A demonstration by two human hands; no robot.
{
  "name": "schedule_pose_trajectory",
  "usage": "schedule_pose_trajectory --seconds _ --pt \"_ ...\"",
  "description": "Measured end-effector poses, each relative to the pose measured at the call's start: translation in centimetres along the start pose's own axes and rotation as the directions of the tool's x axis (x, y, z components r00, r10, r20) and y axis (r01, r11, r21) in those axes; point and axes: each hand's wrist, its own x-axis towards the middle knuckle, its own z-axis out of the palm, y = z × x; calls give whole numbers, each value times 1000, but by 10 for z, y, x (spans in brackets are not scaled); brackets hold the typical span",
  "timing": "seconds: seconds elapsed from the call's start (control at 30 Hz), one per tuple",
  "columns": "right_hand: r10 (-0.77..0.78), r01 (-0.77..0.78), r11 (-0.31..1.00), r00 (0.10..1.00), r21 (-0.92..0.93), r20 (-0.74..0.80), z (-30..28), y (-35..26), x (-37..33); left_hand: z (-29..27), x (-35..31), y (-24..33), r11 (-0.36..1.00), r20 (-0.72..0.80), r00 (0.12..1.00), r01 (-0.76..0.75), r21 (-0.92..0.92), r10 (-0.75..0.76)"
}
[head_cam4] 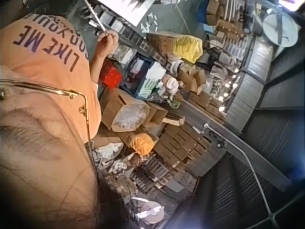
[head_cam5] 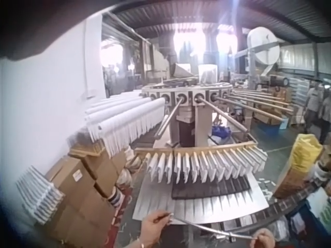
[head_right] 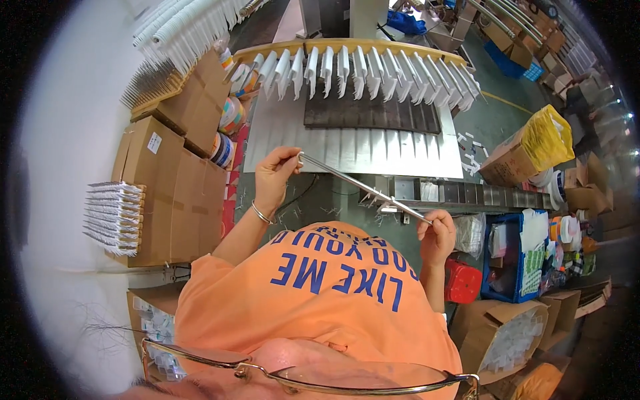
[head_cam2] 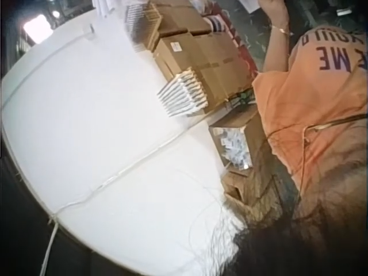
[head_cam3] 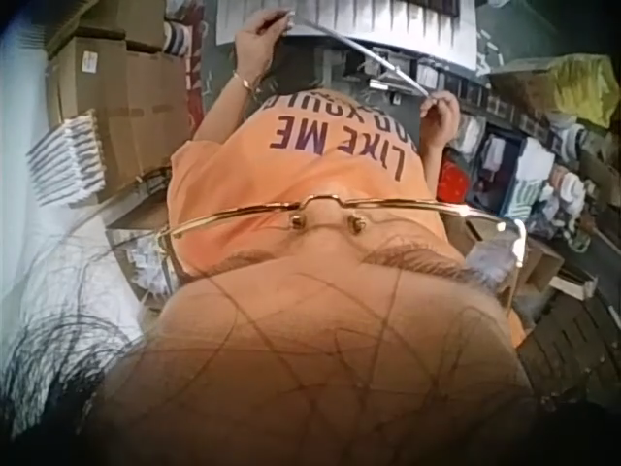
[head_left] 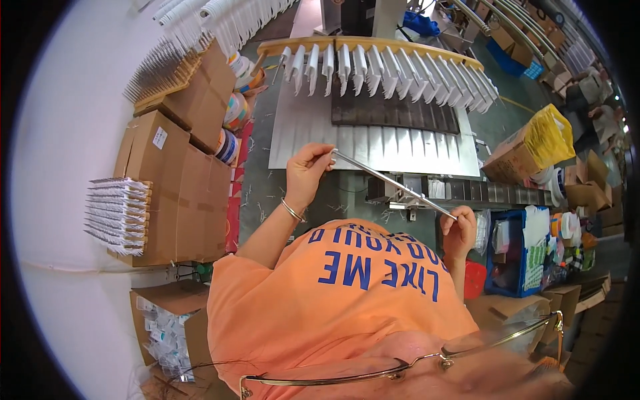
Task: Removing manufactured components from a rotating machine and organizing them into a storage rack.
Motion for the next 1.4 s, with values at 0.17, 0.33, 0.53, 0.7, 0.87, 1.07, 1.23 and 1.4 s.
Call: schedule_pose_trajectory --seconds 0.17,0.33,0.53,0.7,0.87,1.07,1.23,1.4 --pt "-6 5 1000 1000 4 23 11 -1 10 -2 7 0 999 6 999 -48 -16 49" --pt "-2 4 998 999 58 -38 1 2 9 8 13 28 827 247 966 -201 525 78" --pt "53 -103 957 982 270 184 32 -10 25 -2 10 23 852 546 837 313 -420 -39" --pt "-110 97 994 925 54 364 104 -16 21 26 13 48 806 841 531 540 -243 -102" --pt "-140 153 988 882 7 450 165 -6 16 -12 53 62 755 925 372 627 -193 -73" --pt "-422 513 790 853 -337 308 233 4 2 -71 91 80 718 978 185 694 -57 -101" --pt "-437 466 779 883 -420 169 273 1 -20 -97 105 101 631 992 20 773 63 -123" --pt "-622 494 610 783 -620 11 282 -2 -44 -148 128 143 971 971 216 -191 142 -99"
